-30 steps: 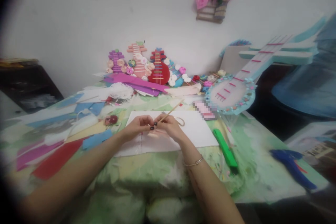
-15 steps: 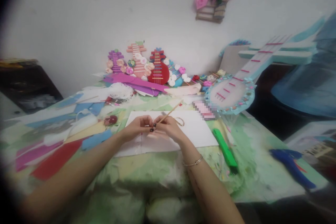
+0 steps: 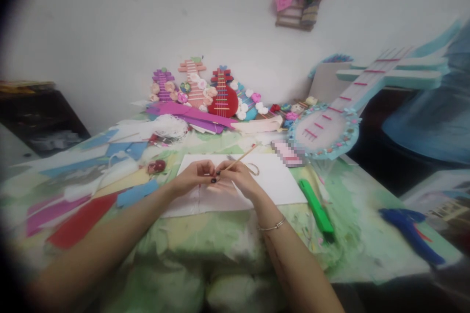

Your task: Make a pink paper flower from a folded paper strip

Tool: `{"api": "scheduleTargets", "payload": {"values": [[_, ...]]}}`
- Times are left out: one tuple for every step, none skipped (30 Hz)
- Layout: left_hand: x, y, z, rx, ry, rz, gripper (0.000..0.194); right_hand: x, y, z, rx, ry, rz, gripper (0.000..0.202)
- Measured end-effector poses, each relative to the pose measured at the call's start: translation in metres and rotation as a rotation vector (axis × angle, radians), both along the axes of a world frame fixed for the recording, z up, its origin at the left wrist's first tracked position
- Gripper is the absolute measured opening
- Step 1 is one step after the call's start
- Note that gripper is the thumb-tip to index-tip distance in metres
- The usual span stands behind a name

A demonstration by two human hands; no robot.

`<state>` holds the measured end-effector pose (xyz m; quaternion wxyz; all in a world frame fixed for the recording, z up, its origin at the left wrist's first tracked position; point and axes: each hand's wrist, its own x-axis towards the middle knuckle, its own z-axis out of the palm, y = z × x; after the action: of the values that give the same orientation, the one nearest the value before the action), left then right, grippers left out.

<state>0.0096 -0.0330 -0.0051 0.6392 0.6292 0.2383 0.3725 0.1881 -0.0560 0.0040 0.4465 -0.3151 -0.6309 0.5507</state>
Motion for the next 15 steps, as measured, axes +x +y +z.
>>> {"api": "scheduleTargets", "payload": {"values": [[-0.0003,-0.0002,0.0003,0.002,-0.002,-0.002,0.027,0.0001,0.0,0.0,0.009,0.003,-0.004,0.011],[-0.0006,-0.0003,0.0004,0.004,-0.006,-0.004,0.028,0.0002,0.0,0.0,0.013,0.001,-0.008,0.012],[-0.0008,-0.0003,0.0002,0.005,-0.009,-0.006,0.028,0.0003,-0.0001,0.0001,0.011,-0.006,-0.01,0.012],[-0.0008,-0.0001,0.0,0.005,-0.01,-0.011,0.028,0.0004,-0.0002,0.0002,0.007,-0.015,-0.008,0.012],[-0.0008,0.0001,-0.0004,0.005,-0.01,-0.015,0.029,0.0005,-0.0003,0.0004,0.003,-0.023,-0.004,0.013],[-0.0006,0.0003,-0.0007,0.006,-0.01,-0.017,0.029,0.0006,-0.0004,0.0006,0.0,-0.027,0.003,0.013],[-0.0004,0.0005,-0.001,0.006,-0.008,-0.016,0.03,0.0007,-0.0004,0.0007,0.0,-0.027,0.011,0.014],[-0.0002,0.0007,-0.0012,0.006,-0.005,-0.013,0.03,0.0007,-0.0003,0.0008,0.0,-0.026,0.017,0.014],[0.0,0.0008,-0.0014,0.005,-0.002,-0.01,0.031,0.0008,-0.0002,0.0007,-0.001,-0.025,0.019,0.014],[0.0002,0.0009,-0.0015,0.002,0.001,-0.005,0.031,0.001,-0.0001,0.0006,-0.002,-0.023,0.016,0.014],[0.0002,0.0009,-0.0017,-0.001,0.003,-0.001,0.031,0.0011,0.0001,0.0003,-0.004,-0.021,0.01,0.013],[0.0002,0.0009,-0.0019,-0.004,0.005,0.001,0.031,0.0013,0.0002,-0.0001,-0.006,-0.02,0.004,0.013],[0.0001,0.0008,-0.002,-0.006,0.007,0.003,0.03,0.0015,0.0003,-0.0005,-0.007,-0.023,-0.002,0.012],[0.0,0.0007,-0.0021,-0.006,0.008,0.005,0.03,0.0017,0.0004,-0.0009,-0.008,-0.028,-0.01,0.012],[-0.0002,0.0006,-0.0021,-0.006,0.012,0.006,0.03,0.002,0.0005,-0.0013,-0.007,-0.036,-0.019,0.011]]}}
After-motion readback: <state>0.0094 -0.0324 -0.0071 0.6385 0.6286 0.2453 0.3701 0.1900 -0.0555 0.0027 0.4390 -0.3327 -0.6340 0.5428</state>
